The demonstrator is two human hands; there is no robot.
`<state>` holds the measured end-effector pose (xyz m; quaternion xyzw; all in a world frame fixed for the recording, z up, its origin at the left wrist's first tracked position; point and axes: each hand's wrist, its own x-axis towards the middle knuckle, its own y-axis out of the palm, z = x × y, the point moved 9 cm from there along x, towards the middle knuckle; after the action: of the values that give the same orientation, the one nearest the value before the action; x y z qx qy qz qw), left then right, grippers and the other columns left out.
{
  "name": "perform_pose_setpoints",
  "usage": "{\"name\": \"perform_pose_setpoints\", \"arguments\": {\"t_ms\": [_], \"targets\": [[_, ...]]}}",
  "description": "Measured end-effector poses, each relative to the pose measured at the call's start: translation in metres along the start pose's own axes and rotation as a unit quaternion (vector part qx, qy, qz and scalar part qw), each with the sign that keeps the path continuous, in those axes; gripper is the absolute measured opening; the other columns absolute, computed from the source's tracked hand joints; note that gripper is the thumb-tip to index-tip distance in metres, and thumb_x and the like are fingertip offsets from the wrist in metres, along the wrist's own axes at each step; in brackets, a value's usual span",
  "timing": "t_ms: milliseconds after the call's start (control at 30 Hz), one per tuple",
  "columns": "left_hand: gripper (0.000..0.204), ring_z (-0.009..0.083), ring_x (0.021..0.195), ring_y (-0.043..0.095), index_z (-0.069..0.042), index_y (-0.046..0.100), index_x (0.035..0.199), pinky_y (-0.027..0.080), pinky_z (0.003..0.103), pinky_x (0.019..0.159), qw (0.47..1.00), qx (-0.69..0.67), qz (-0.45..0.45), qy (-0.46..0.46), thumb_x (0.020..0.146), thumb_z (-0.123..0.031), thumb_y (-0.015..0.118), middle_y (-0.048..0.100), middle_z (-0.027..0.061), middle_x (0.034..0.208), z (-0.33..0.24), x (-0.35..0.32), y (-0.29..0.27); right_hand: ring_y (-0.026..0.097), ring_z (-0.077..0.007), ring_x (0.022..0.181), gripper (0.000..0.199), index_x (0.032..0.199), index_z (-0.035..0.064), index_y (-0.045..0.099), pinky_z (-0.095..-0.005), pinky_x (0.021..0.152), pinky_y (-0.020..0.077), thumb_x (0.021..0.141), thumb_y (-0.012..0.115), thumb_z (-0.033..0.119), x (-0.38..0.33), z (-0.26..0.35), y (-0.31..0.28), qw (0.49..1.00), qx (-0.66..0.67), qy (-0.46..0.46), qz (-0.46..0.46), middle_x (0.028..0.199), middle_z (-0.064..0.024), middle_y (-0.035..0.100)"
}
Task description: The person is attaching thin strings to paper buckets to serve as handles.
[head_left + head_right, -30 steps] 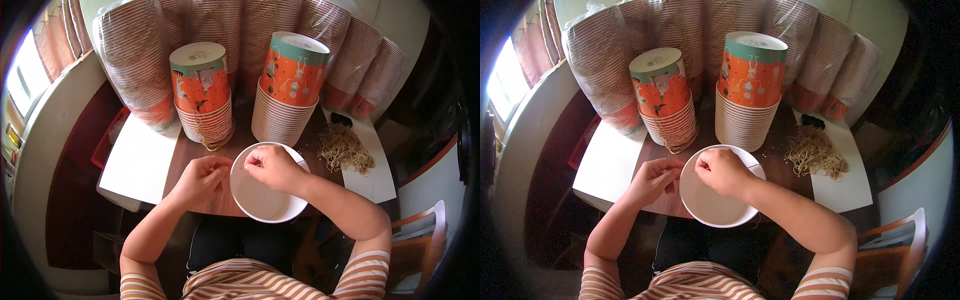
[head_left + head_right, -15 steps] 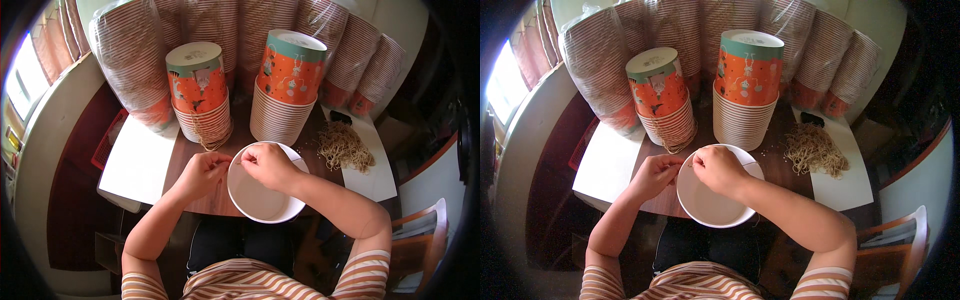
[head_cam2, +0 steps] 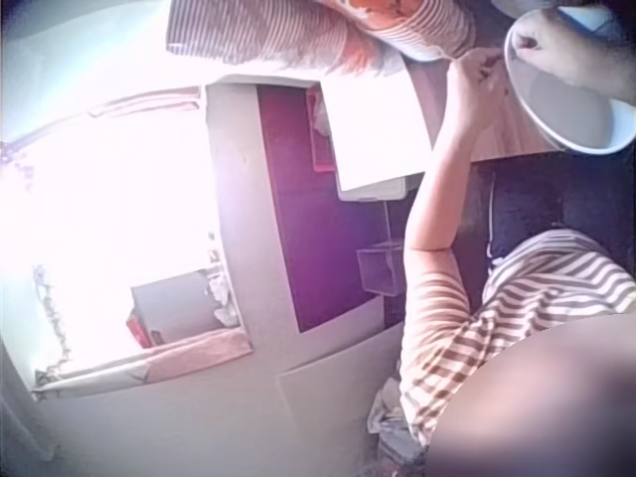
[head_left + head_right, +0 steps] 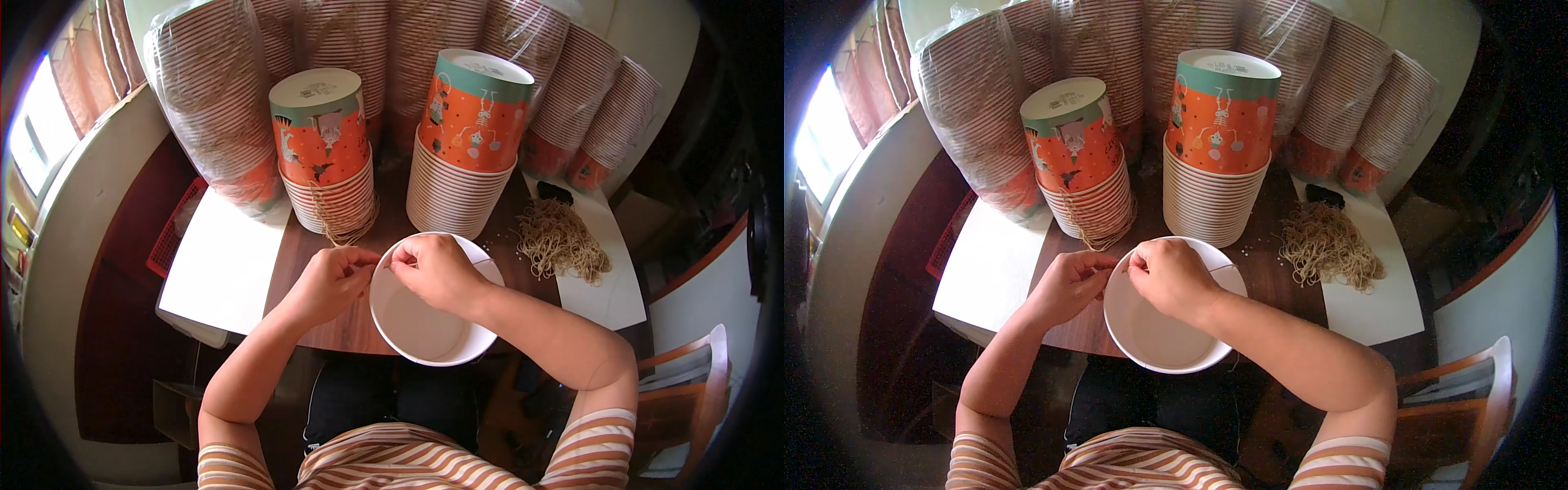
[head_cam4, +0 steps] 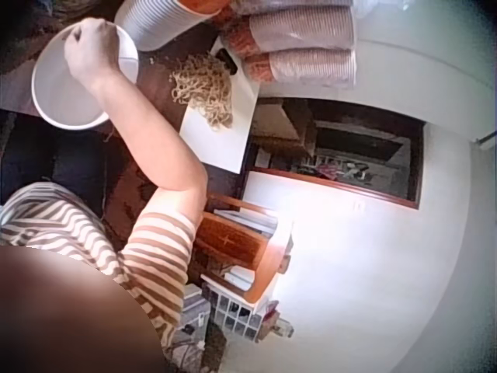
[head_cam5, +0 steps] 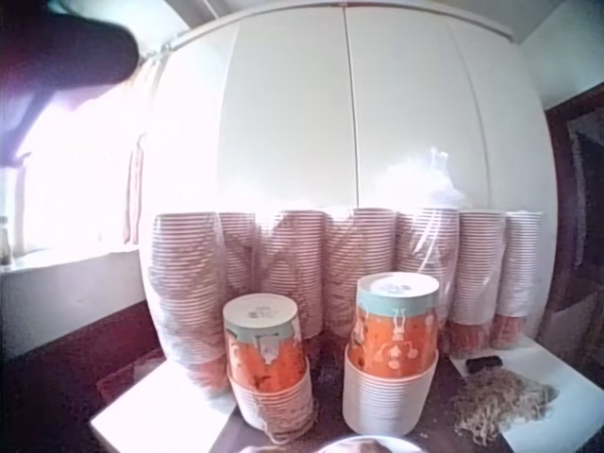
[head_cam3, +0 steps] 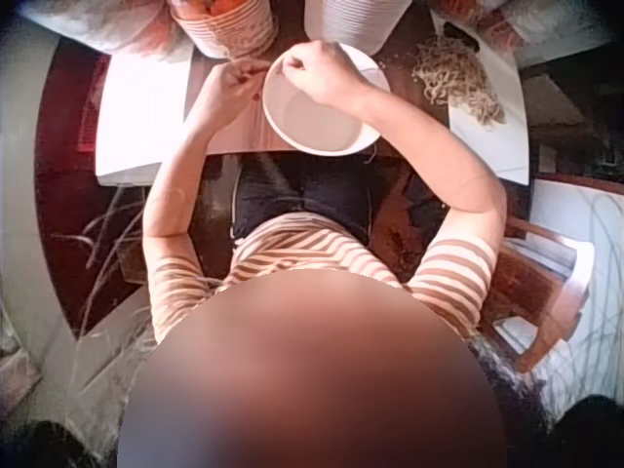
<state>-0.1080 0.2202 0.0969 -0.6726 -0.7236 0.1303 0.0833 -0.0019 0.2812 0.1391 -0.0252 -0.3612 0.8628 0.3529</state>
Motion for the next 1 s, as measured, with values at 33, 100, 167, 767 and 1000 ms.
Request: {"name": "perform_pose_setpoints", "arguments": {"t_ms": [33, 100, 167, 767, 1000], "targets": [[0.023, 0.0063, 0.071, 0.056, 0.005, 0.061, 0.108, 0.048, 0.022, 0.064, 1.0, -0.012, -0.011, 0.004, 0.09, -0.007, 0.05, 0.063, 0.0039, 0.081, -0.002, 0.0, -0.001, 0.064, -0.0308, 0.067, 0.012, 0.078, 0.0001, 0.066, -0.0384, 0.062, 0.0504, 0.078, 0.059, 0.01, 0.0, -0.001, 0.0, 1.0, 0.003, 0.006, 0.0, 0.071, -0.0179, 0.064], [0.022, 0.0045, 0.065, 0.052, 0.006, 0.061, 0.105, 0.045, 0.021, 0.059, 0.999, -0.024, -0.022, 0.009, 0.088, -0.005, 0.052, 0.061, 0.0024, 0.074, -0.003, 0.0, -0.002, 0.065, -0.0304, 0.067, 0.012, 0.077, 0.0002, 0.066, -0.0382, 0.062, 0.0505, 0.078, 0.059, 0.01, 0.0, -0.003, 0.0, 1.0, 0.007, 0.013, 0.0, 0.071, -0.0177, 0.064], [0.023, 0.0054, 0.066, 0.054, 0.006, 0.062, 0.106, 0.046, 0.023, 0.059, 0.999, -0.027, -0.006, 0.026, 0.088, -0.004, 0.052, 0.062, 0.0032, 0.075, -0.004, 0.001, 0.0, 0.065, -0.03, 0.067, 0.012, 0.079, 0.0006, 0.067, -0.038, 0.062, 0.0505, 0.078, 0.058, 0.01, 0.0, -0.004, 0.002, 1.0, 0.019, 0.018, 0.004, 0.071, -0.0175, 0.065], [0.014, 0.015, 0.073, 0.061, 0.0, 0.056, 0.093, 0.051, 0.03, 0.071, 0.958, -0.272, 0.043, -0.073, 0.092, -0.013, 0.051, 0.061, 0.0051, 0.083, 0.025, -0.015, 0.017, 0.057, -0.0086, 0.067, 0.025, 0.1, -0.0016, 0.058, -0.0248, 0.061, 0.0468, 0.082, 0.067, 0.014, -0.034, 0.021, -0.039, 0.989, 0.058, 0.113, 0.07, 0.075, -0.0034, 0.061], [0.011, 0.0248, 0.093, 0.062, -0.004, 0.054, 0.092, 0.049, 0.04, 0.088, 0.83, -0.543, 0.094, -0.082, 0.094, -0.01, 0.045, 0.062, 0.0126, 0.099, 0.038, -0.062, 0.035, 0.047, -0.0037, 0.052, 0.019, 0.094, 0.0015, 0.066, -0.0197, 0.048, 0.0387, 0.077, 0.072, 0.006, -0.121, 0.092, -0.016, 0.988, 0.083, -0.047, 0.126, 0.082, -0.0047, 0.064]]}}
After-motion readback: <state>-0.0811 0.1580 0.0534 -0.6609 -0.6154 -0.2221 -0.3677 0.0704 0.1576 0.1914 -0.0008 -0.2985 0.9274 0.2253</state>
